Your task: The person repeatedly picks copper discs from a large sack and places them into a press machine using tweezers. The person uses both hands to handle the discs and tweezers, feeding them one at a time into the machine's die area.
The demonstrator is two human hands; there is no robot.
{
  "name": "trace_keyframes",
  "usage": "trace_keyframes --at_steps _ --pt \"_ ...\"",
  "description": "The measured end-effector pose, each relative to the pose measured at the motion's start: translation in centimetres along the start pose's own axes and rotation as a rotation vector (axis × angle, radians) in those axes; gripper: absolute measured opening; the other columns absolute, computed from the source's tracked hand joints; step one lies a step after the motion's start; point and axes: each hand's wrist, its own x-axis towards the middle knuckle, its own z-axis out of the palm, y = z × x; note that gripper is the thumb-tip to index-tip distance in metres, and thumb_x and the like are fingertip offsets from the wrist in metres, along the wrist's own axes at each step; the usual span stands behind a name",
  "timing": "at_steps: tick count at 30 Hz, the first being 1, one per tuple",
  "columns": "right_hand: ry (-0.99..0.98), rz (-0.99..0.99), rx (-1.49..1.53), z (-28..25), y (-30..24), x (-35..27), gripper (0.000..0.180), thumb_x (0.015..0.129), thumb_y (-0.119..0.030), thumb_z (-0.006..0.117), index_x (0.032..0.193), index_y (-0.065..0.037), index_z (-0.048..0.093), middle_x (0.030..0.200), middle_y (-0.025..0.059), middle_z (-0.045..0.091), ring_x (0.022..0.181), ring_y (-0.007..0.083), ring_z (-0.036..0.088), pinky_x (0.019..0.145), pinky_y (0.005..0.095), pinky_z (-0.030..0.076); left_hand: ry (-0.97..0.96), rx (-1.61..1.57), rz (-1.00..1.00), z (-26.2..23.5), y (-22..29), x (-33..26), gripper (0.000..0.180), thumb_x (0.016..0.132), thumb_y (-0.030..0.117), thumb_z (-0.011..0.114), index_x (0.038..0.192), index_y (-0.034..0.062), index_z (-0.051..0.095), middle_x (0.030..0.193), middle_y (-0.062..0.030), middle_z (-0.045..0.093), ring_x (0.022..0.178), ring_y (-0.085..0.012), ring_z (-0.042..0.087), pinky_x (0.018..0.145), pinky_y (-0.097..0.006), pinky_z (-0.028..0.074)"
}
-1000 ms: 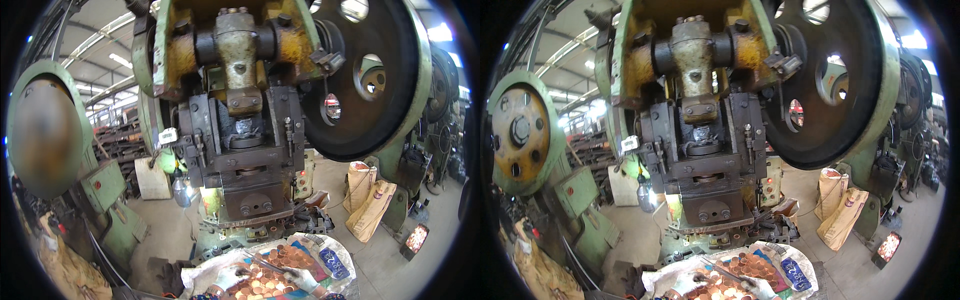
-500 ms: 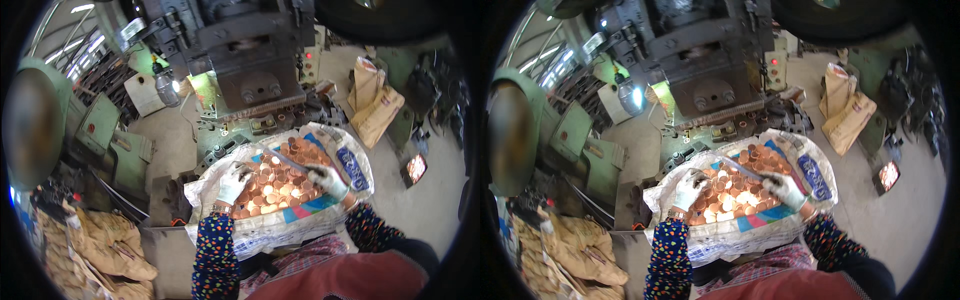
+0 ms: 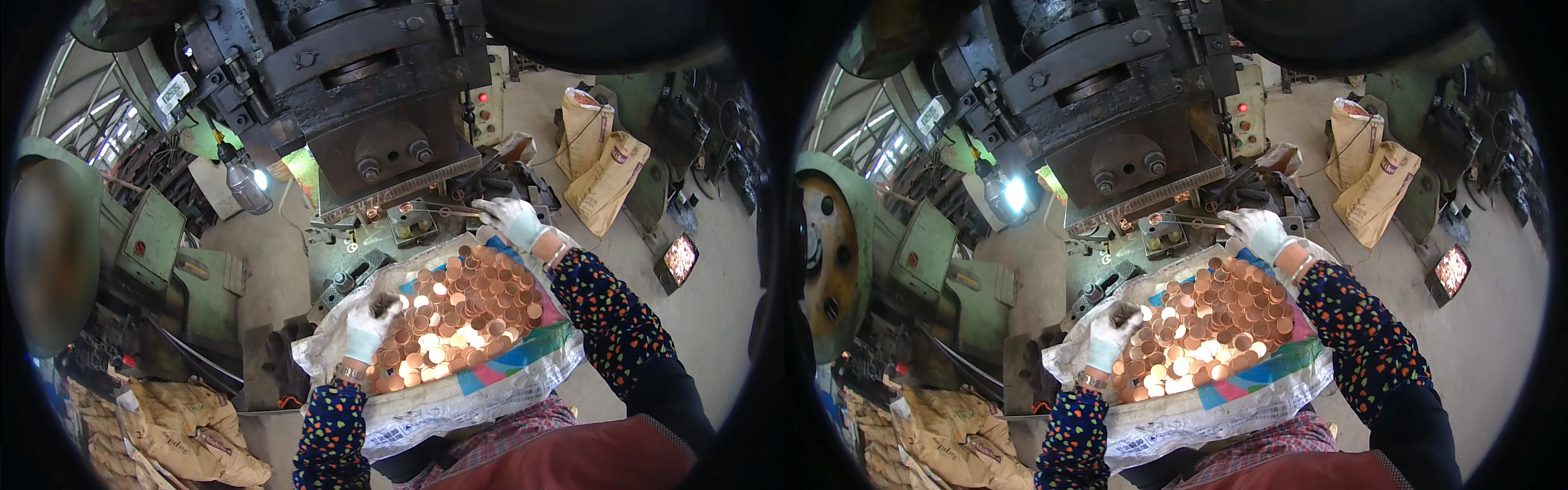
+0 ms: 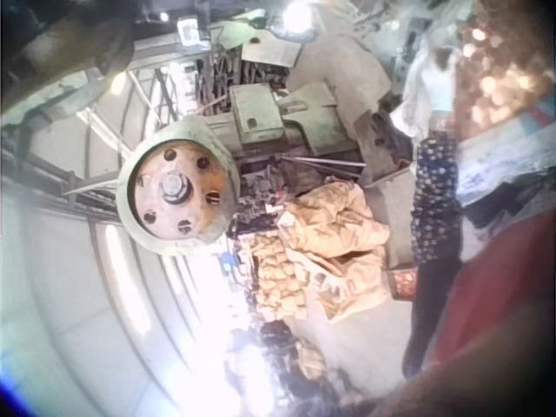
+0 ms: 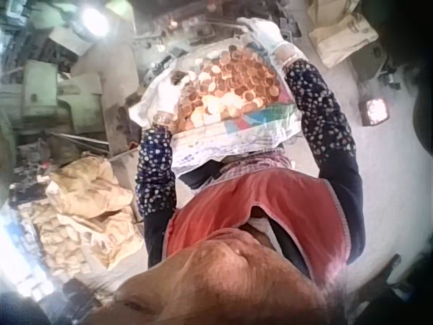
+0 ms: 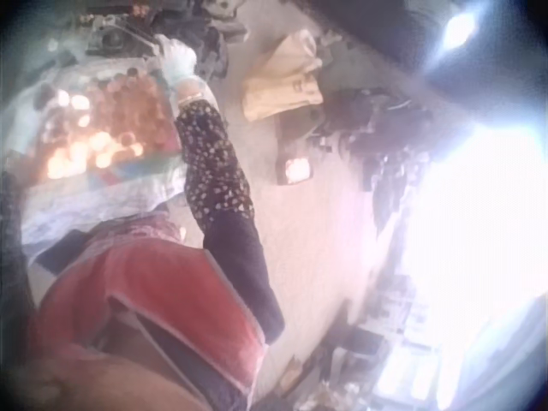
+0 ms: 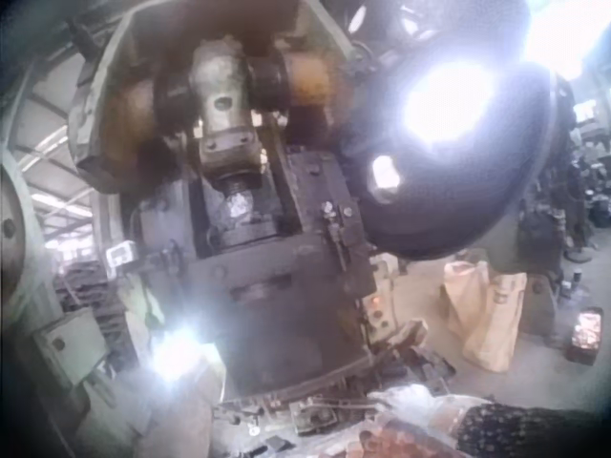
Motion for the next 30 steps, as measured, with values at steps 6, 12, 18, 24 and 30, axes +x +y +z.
trace_keyframes --at_steps 6,12,18,24,30 --pt "-0.069 -0.039 -0.281 1.0 -0.1 3.9 0.032 0.094 -0.03 0.047 0.124 -0.021 0.053 0.087 0.0055 0.063 0.076 0.023 0.065 0.061 0.0366 0.051 0.133 -0.207 -0.102 -0.9 0.5 6.1 0.023 0.086 0.006 0.063 0.106 0.0002 0.055 0.089 -0.0071 0.066 0.073 -0.0132 0.065 0.06 -0.024 0.054" --pt "0.099 -0.041 -0.163 0.6 1.2 3.0 0.029 0.093 -0.031 0.05 0.12 -0.02 0.055 0.081 0.0061 0.061 0.073 0.0227 0.064 0.06 0.0356 0.05 0.288 -0.182 0.119 1.6 -0.8 12.6 0.014 0.084 0.01 0.067 0.095 0.0018 0.062 0.081 -0.0025 0.065 0.065 -0.0051 0.058 0.054 -0.019 0.047" --pt "0.046 0.059 0.107 0.1 1.6 1.1 0.033 0.093 -0.034 0.049 0.121 -0.018 0.058 0.087 0.0124 0.064 0.082 0.0315 0.062 0.07 0.0415 0.049 0.506 0.171 0.165 4.7 -1.0 18.5 0.039 0.078 0.033 0.072 0.097 0.0009 0.063 0.088 -0.0156 0.068 0.082 -0.027 0.066 0.073 -0.034 0.051" --pt "-0.004 0.011 0.123 0.7 1.6 1.7 0.033 0.093 -0.034 0.048 0.12 -0.018 0.059 0.085 0.0119 0.064 0.083 0.0301 0.062 0.07 0.0405 0.05 0.502 0.617 0.033 5.8 0.2 19.4 0.049 0.072 0.051 0.071 0.072 0.0022 0.068 0.066 -0.017 0.065 0.07 -0.034 0.065 0.066 -0.041 0.052" --pt "-0.002 0.048 0.02 2.3 1.5 3.9 0.031 0.094 -0.033 0.046 0.118 -0.017 0.059 0.085 0.0123 0.064 0.082 0.0293 0.063 0.069 0.0402 0.05 0.584 0.827 0.422 6.1 -1.1 19.7 0.031 0.083 0.039 0.062 0.081 0.0086 0.069 0.074 -0.0137 0.064 0.071 -0.032 0.062 0.063 -0.04 0.051"
